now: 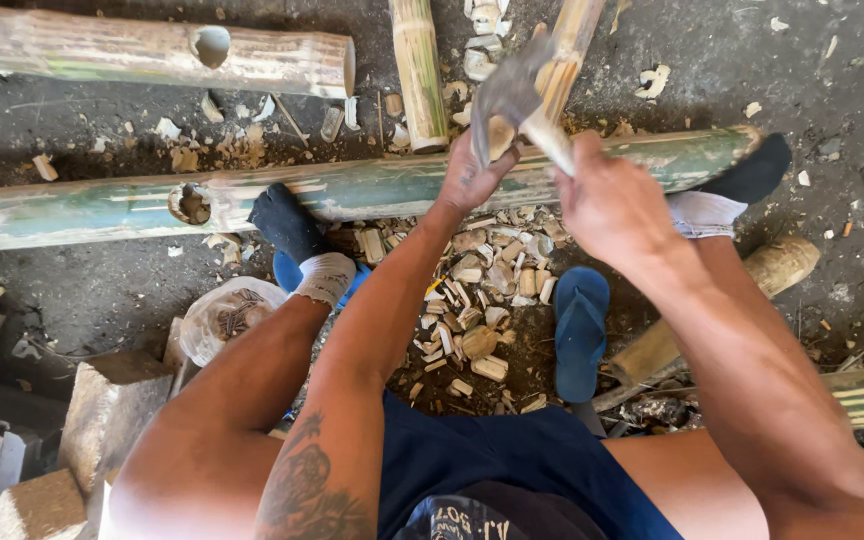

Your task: The person carves holes into bamboo poles using a hammer and a chisel-like tool. They repeatedly strike the tool to remove material, then assemble the carved pieces into a frame structure.

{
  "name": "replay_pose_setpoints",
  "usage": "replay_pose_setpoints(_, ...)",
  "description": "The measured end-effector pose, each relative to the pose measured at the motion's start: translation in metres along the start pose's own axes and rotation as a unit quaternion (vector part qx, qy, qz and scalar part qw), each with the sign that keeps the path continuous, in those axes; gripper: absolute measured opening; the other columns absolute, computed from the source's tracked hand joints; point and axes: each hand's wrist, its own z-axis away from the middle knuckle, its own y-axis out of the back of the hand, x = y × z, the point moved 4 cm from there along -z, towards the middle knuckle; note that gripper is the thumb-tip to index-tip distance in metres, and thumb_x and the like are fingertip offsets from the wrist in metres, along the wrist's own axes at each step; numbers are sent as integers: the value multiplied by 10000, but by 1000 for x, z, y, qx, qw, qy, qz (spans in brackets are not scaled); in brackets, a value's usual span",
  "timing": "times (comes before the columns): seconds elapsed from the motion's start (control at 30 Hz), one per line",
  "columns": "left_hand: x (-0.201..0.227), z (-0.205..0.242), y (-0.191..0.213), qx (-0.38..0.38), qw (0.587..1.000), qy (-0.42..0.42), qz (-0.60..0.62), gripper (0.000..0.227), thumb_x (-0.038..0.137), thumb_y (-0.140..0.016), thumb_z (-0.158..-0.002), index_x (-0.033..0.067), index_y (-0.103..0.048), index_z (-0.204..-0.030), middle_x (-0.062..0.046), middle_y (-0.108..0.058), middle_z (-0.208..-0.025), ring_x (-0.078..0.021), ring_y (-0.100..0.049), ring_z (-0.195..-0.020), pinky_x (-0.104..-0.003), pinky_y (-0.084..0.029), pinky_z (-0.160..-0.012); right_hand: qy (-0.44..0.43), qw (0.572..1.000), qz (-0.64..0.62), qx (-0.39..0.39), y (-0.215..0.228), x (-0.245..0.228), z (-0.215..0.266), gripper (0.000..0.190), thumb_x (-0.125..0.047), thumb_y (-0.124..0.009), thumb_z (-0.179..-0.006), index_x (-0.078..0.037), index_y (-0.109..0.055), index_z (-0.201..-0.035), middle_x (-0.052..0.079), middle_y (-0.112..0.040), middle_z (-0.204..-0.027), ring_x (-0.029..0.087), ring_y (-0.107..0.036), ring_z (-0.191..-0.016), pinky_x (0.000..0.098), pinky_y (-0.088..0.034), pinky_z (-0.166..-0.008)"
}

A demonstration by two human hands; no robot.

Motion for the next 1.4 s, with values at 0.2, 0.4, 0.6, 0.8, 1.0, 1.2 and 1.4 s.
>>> replay_pose_setpoints(0.2, -18, -2, -5, -18, 997, 27, 65, 471, 169, -807, -885, 10, -586, -1269, -80, -743, -1111, -172, -719, -1041, -311, -583, -961, 269, 891, -138, 338, 37, 7, 47, 136, 12, -406, -1141, 98, -389, -1245, 194, -668, -967, 243, -722, -799, 311, -601, -631)
replay_pose_setpoints(0.4, -27, 9, -10, -31, 997, -59, 42, 565, 83, -818, -870, -4, -522, -1343, -138, -672, -1229, -216, -656, -1112, -327, -521, -1001, 77, 988, 117, 64, -47, 9, -9, 285, -122, -538, -1039, 110, -473, -1191, 214, -670, -729, 343, -680, -558, 440, -565, -464)
replay_pose_setpoints(0.6, -43, 3, -12, -21, 980, 48, 192, 573, 93, -800, -825, 25, -537, -1330, -115, -682, -1185, -218, -695, -1068, -327, -607, -954, -20, 985, -107, 132, 25, 30, 25, 235, -136, -499, -1075, 54, -464, -1209, 155, -607, -773, 279, -639, -456, 409, -508, -369)
replay_pose_setpoints(0.8, -40, 24, -12, -56, 984, -32, 167, 552, 209, -773, -892, 9, -584, -1370, -109, -711, -1189, -224, -707, -1088, -359, -604, -961, 146, 960, -40, 233, -28, 21, 2, 266, -140, -568, -999, 61, -496, -1158, 204, -665, -740, 341, -670, -557, 446, -524, -490)
replay_pose_setpoints(1.0, -35, 30, -9, -74, 994, 25, 77, 372, 180, -757, -892, 52, -616, -1212, -53, -703, -1123, -187, -695, -1041, -341, -584, -953, 33, 990, 73, 113, -41, 32, -3, 294, -216, -629, -1004, 15, -518, -1147, 230, -688, -721, 407, -673, -617, 510, -530, -552)
replay_pose_setpoints(1.2, -42, 21, -10, -43, 997, -18, 69, 364, 78, -790, -842, 77, -632, -1171, -90, -691, -1101, -243, -693, -1046, -377, -573, -954, 174, 859, -171, 451, -1, 31, 43, 327, -22, -486, -1126, 104, -291, -1357, 274, -601, -1046, 355, -678, -789, 462, -582, -640)
replay_pose_setpoints(1.4, -21, 35, 3, -75, 985, -128, -89, 470, 136, -825, -819, 66, -643, -1246, -145, -716, -1200, -319, -713, -1102, -423, -573, -966, 10, 999, -7, 34, -120, 50, -18, 357, -124, -548, -996, 94, -420, -1247, 224, -644, -666, 394, -657, -513, 511, -548, -472)
